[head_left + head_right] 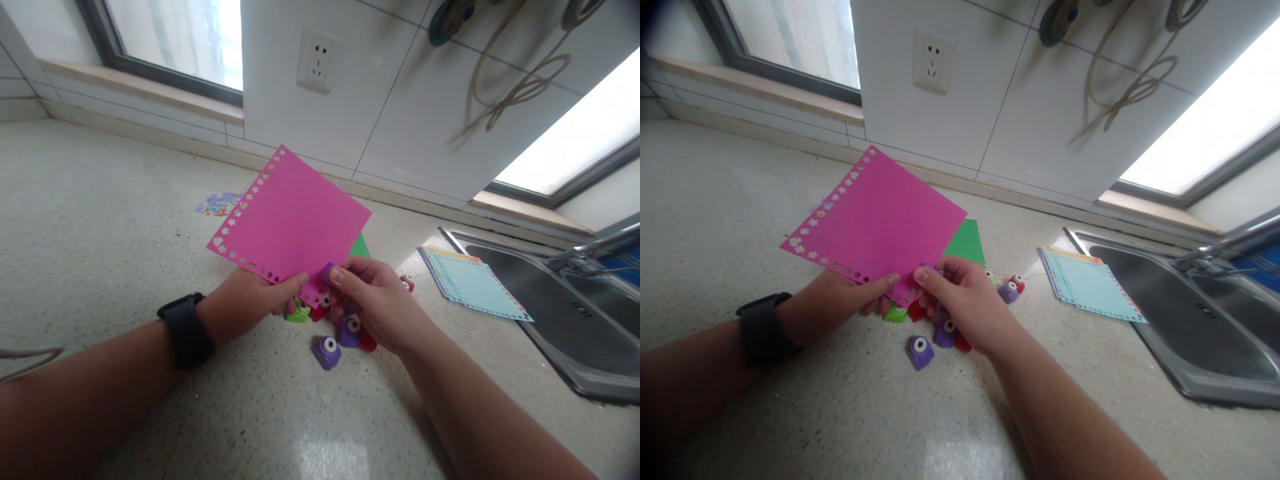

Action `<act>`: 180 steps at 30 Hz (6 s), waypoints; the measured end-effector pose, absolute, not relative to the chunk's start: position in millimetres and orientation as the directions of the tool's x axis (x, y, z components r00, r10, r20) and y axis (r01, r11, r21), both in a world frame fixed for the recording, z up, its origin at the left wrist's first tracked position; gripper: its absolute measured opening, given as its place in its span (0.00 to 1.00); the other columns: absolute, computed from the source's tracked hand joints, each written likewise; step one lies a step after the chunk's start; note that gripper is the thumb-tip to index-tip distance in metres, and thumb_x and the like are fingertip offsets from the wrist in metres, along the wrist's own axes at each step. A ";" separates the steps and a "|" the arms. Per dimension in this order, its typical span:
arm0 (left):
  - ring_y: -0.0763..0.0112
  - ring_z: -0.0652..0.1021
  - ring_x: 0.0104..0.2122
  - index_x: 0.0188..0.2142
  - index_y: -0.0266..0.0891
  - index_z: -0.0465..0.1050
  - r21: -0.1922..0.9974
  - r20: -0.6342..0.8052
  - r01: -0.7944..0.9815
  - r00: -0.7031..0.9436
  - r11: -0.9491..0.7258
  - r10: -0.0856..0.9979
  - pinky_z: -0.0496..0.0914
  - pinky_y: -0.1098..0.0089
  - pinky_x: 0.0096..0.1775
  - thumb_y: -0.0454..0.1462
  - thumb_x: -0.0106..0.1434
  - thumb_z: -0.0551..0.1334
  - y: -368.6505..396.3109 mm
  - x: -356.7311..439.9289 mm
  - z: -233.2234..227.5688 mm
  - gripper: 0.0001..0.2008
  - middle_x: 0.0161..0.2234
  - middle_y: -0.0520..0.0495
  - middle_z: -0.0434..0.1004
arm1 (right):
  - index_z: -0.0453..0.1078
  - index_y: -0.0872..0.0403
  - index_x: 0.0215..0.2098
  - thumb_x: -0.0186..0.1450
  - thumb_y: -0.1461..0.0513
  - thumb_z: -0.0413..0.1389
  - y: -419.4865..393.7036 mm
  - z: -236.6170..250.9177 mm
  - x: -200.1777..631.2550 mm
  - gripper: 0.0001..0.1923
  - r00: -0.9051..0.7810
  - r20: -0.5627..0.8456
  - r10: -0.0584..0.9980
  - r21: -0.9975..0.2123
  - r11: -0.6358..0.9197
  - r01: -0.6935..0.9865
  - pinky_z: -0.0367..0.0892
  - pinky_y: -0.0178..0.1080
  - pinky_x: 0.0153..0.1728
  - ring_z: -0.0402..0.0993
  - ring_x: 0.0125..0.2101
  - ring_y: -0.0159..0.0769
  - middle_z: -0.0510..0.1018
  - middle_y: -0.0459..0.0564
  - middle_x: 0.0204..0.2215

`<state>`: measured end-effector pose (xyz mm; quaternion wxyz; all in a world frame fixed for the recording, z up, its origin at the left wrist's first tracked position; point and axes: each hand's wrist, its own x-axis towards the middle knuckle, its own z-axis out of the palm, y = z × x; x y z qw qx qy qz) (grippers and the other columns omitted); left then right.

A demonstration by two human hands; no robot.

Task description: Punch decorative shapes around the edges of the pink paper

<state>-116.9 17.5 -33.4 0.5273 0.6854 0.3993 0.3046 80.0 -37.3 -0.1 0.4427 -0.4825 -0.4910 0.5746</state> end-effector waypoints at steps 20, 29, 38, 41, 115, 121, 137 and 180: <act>0.66 0.77 0.29 0.14 0.41 0.66 0.958 -0.077 0.281 0.454 -0.061 0.887 0.66 0.70 0.27 0.49 0.65 0.54 24.2 -120.6 -32.1 0.26 0.22 0.43 0.77 | 0.76 0.54 0.36 0.64 0.49 0.63 -34.2 15.9 115.9 0.16 0.111 0.020 0.994 -0.971 -0.007 0.240 0.63 0.36 0.28 0.67 0.27 0.31 0.76 0.47 0.28; 0.74 0.71 0.20 0.19 0.39 0.69 0.965 -0.062 0.251 0.486 -0.071 0.872 0.65 0.72 0.25 0.48 0.65 0.58 30.6 -122.8 -43.1 0.21 0.18 0.51 0.72 | 0.79 0.51 0.42 0.67 0.50 0.57 -32.8 22.4 129.7 0.16 -0.094 0.061 0.994 -0.589 0.112 0.800 0.66 0.41 0.35 0.73 0.34 0.39 0.80 0.51 0.37; 0.73 0.72 0.20 0.28 0.37 0.74 0.999 -0.042 -0.004 0.497 0.050 0.867 0.68 0.73 0.24 0.43 0.59 0.66 29.1 -119.9 -37.1 0.11 0.20 0.52 0.74 | 0.79 0.47 0.47 0.66 0.50 0.59 -32.7 14.8 131.9 0.16 -0.206 0.079 0.975 -0.418 0.220 0.881 0.68 0.50 0.42 0.74 0.40 0.47 0.80 0.54 0.37; 0.75 0.71 0.20 0.31 0.37 0.75 0.993 -0.022 -0.089 0.535 0.082 0.844 0.67 0.74 0.24 0.42 0.60 0.66 29.5 -119.9 -36.1 0.10 0.22 0.53 0.74 | 0.80 0.48 0.42 0.67 0.51 0.59 -33.0 15.4 131.0 0.13 -0.224 0.085 0.971 -0.418 0.239 0.877 0.67 0.48 0.40 0.73 0.38 0.45 0.79 0.54 0.34; 0.77 0.69 0.20 0.27 0.37 0.76 0.949 -0.096 -0.253 0.340 0.190 0.935 0.69 0.75 0.19 0.44 0.51 0.75 28.6 -115.5 -40.3 0.15 0.22 0.53 0.72 | 0.70 0.52 0.40 0.53 0.70 0.70 -37.1 14.1 117.8 0.20 0.064 0.447 0.892 -0.868 0.449 -0.213 0.73 0.31 0.37 0.76 0.33 0.27 0.77 0.44 0.34; 0.77 0.68 0.20 0.27 0.37 0.76 0.953 -0.094 -0.242 0.342 0.184 0.935 0.69 0.75 0.19 0.44 0.52 0.75 29.0 -115.3 -40.0 0.14 0.22 0.53 0.71 | 0.69 0.53 0.39 0.51 0.69 0.71 -36.9 11.5 119.0 0.21 0.077 0.382 0.921 -0.899 0.390 -0.199 0.74 0.32 0.36 0.77 0.33 0.27 0.78 0.45 0.34; 0.76 0.68 0.19 0.25 0.36 0.75 0.970 -0.073 -0.190 0.358 0.149 0.931 0.67 0.74 0.20 0.45 0.53 0.74 28.0 -117.0 -42.0 0.16 0.21 0.53 0.70 | 0.69 0.53 0.40 0.54 0.63 0.72 -35.4 7.8 116.1 0.20 0.058 0.305 0.950 -0.924 0.311 -0.223 0.74 0.34 0.37 0.78 0.33 0.28 0.80 0.46 0.33; 0.68 0.73 0.23 0.16 0.39 0.74 1.000 0.023 -0.016 0.331 -0.019 0.943 0.69 0.70 0.27 0.48 0.59 0.68 27.7 -121.3 -46.2 0.20 0.20 0.47 0.75 | 0.73 0.52 0.43 0.60 0.61 0.66 -37.9 10.3 112.5 0.14 0.079 0.479 0.874 -0.878 0.478 0.028 0.68 0.38 0.37 0.69 0.34 0.32 0.73 0.48 0.36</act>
